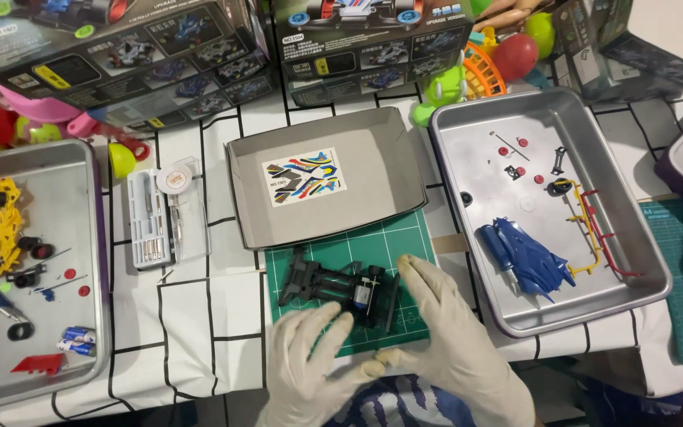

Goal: The person assembles a model car chassis on a green cutting mat, using a screwdriver to tighten screws and attaching various plastic parts. They handle a battery, wheels, and other small components, organizing them in metal trays.

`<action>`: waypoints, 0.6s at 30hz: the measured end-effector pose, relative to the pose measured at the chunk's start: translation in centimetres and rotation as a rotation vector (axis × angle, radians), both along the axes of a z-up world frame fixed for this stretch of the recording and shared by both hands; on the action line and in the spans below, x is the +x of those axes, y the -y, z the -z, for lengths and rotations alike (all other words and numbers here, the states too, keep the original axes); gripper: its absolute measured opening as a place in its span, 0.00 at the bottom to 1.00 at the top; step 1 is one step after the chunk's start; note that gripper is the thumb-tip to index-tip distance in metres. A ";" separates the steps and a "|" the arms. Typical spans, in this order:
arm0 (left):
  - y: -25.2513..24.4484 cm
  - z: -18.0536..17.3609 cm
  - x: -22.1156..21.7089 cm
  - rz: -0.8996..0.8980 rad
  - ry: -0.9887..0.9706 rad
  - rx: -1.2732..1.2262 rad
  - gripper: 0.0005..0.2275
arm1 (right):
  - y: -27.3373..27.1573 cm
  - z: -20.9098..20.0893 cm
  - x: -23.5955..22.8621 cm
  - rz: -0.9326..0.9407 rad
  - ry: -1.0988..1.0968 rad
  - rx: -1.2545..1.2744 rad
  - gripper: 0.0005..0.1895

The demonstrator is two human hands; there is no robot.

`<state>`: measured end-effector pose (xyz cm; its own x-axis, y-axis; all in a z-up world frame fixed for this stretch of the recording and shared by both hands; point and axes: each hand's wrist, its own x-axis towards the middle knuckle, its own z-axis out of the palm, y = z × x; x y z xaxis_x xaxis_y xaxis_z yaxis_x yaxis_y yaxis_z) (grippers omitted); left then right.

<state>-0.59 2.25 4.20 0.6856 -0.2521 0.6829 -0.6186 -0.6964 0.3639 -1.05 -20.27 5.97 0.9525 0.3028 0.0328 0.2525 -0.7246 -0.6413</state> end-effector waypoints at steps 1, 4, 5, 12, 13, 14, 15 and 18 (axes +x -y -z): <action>0.9 0.5 -0.8 0.004 0.006 0.002 0.30 | 0.8 -1.1 -0.8 0.004 0.006 0.002 0.64; 3.7 2.0 -2.1 -0.092 -0.106 0.083 0.31 | 3.4 -3.7 -2.8 0.060 -0.116 0.087 0.52; 4.8 2.3 -1.9 -0.157 -0.171 0.217 0.37 | 4.4 -4.2 -3.2 0.121 -0.128 0.053 0.48; 6.4 0.9 -1.3 -0.030 -0.273 0.286 0.18 | 11.6 -5.4 -2.0 0.493 0.146 0.003 0.27; 5.6 0.9 -1.2 -0.023 -0.269 0.289 0.18 | 12.1 -5.7 -1.0 0.500 0.148 0.005 0.27; 4.8 0.9 -1.1 0.116 -0.318 0.308 0.20 | 12.7 -5.9 0.0 0.692 -0.011 -0.066 0.23; 4.0 1.0 -0.9 0.255 -0.367 0.328 0.22 | 13.3 -6.2 0.9 0.882 -0.172 -0.138 0.20; 1.0 1.4 -0.1 0.369 -0.431 0.404 0.23 | 16.1 -5.3 3.1 0.801 -0.179 -0.187 0.20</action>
